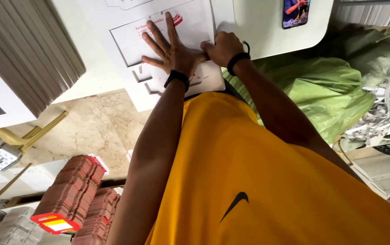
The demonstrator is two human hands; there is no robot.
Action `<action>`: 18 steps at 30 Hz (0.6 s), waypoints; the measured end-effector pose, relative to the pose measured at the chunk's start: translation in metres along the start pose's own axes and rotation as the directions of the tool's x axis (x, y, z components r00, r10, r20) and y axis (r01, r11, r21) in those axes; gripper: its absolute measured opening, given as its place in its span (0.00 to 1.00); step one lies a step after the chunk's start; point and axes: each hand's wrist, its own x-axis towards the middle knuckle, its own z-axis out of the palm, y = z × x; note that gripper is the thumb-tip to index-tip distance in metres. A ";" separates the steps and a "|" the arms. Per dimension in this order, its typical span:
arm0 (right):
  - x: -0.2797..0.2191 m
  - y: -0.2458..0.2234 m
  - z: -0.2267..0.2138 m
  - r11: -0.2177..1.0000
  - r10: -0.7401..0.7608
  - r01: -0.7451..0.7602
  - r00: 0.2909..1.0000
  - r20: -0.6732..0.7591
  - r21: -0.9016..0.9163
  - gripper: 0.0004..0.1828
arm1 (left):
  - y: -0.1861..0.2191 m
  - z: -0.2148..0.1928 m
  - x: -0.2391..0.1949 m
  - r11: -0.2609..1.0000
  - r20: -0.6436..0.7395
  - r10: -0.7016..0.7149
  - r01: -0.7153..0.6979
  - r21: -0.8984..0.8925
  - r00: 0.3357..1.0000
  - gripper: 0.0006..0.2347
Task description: Folding flat cardboard templates into snack boxes and stacking them on a table.
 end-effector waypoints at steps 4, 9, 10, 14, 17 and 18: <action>0.013 0.017 0.028 0.971 -0.143 0.129 0.988 -0.054 -0.200 0.29 | -0.003 0.000 0.002 0.999 0.020 0.019 -0.020 0.044 1.000 0.56; 0.011 0.017 0.021 0.844 -0.333 0.343 0.938 0.100 -0.413 0.35 | 0.001 -0.009 0.002 0.998 0.105 -0.007 0.001 0.057 0.994 0.59; 0.013 0.026 0.025 0.844 -0.330 0.345 0.938 0.110 -0.411 0.35 | -0.001 -0.008 0.000 0.998 0.111 -0.015 0.008 0.059 0.994 0.59; -0.002 0.016 0.008 0.846 -0.484 0.457 0.874 0.034 0.274 0.27 | -0.019 0.029 0.023 0.997 0.023 0.035 -0.037 0.073 0.999 0.56; -0.009 -0.017 -0.016 0.677 -0.534 0.417 0.845 0.015 0.607 0.19 | -0.011 0.039 0.033 0.967 -0.072 -0.018 0.035 0.252 0.997 0.47; -0.017 -0.021 -0.021 0.751 -0.527 0.445 0.849 0.039 0.488 0.17 | -0.004 0.037 0.022 0.921 -0.071 -0.092 0.112 0.372 0.993 0.45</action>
